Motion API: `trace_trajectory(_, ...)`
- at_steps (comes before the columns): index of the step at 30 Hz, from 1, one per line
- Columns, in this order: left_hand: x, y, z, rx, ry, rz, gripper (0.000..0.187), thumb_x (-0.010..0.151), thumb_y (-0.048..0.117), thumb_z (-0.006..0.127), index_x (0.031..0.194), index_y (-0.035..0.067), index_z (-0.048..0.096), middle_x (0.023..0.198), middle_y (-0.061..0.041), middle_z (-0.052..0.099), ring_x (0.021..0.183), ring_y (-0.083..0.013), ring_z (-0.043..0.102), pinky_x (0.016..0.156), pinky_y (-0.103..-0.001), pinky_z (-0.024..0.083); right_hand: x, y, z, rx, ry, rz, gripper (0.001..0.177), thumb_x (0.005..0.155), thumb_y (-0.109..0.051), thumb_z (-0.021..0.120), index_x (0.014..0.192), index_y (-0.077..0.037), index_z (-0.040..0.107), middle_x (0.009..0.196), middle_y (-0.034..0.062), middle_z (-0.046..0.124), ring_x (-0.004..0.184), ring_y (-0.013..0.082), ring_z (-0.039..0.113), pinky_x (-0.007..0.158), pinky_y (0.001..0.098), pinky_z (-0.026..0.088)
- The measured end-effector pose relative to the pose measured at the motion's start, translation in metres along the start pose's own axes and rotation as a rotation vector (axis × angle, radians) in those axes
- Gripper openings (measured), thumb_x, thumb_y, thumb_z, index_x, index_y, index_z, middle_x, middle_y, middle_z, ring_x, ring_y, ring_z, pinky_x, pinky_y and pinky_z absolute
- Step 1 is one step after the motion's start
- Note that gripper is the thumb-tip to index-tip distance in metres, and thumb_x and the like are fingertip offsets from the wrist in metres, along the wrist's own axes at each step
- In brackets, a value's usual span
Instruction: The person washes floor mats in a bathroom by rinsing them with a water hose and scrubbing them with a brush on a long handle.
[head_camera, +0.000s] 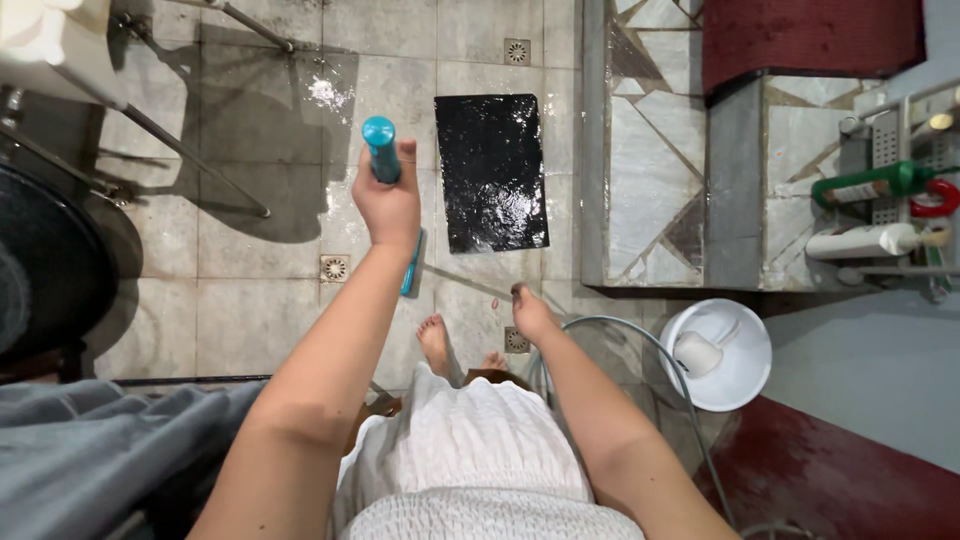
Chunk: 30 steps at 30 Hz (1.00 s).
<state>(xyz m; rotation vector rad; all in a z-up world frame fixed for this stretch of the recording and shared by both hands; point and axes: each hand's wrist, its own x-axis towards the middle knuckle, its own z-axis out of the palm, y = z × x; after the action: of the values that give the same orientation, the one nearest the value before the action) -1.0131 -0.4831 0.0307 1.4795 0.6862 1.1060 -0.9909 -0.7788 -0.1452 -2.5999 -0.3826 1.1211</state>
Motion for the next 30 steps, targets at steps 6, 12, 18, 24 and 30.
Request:
trace_trajectory(6,-0.042,-0.008,0.000,0.023,-0.146,-0.011,0.024,0.099,0.029,0.077,0.099,0.006,0.070,0.089,0.003,0.070,0.081,-0.0056,0.062,0.077,-0.025,0.053,0.007,0.036,0.007,0.014,0.024,-0.036,0.034,0.104,-0.035,0.041,0.131,-0.023,0.056,0.119,0.0224,0.069,0.113,0.0426,0.064,0.096,0.0504,0.051)
trace_trajectory(12,-0.092,0.003,0.013,0.087,-0.499,0.025,0.021,0.094,0.023,0.082,0.095,0.007,0.068,0.081,-0.001,0.065,0.074,-0.0092,0.053,0.070,-0.028,0.050,0.001,0.080,0.045,0.077,0.009,-0.195,0.031,0.102,-0.033,0.047,0.127,-0.021,0.061,0.112,0.0223,0.072,0.107,0.0425,0.068,0.091,0.0492,0.054)
trace_trajectory(18,-0.124,0.005,0.003,0.151,-0.517,0.095,0.010,0.089,0.007,0.077,0.094,0.006,0.069,0.082,-0.006,0.065,0.073,-0.0131,0.059,0.071,-0.030,0.052,-0.034,0.062,0.040,0.019,-0.061,-0.147,0.031,0.101,-0.035,0.046,0.128,-0.026,0.059,0.113,0.0202,0.070,0.106,0.0418,0.067,0.088,0.0501,0.053)
trace_trajectory(24,-0.133,0.005,-0.011,0.050,-0.450,0.104,0.012,0.093,0.012,0.075,0.102,0.005,0.072,0.092,-0.008,0.073,0.081,-0.0138,0.067,0.076,-0.029,0.055,-0.052,0.056,0.008,0.019,0.068,-0.127,0.033,0.104,-0.038,0.042,0.130,-0.025,0.057,0.115,0.0217,0.070,0.110,0.0444,0.065,0.091,0.0521,0.051)
trace_trajectory(30,-0.136,0.007,-0.015,0.129,-0.416,0.103,0.018,0.097,0.019,0.076,0.096,0.002,0.071,0.083,-0.008,0.069,0.073,-0.0129,0.059,0.071,-0.029,0.052,-0.064,0.045,-0.004,-0.001,0.066,-0.127,0.032,0.103,-0.037,0.042,0.129,-0.026,0.056,0.114,0.0226,0.070,0.109,0.0447,0.065,0.092,0.0528,0.050)
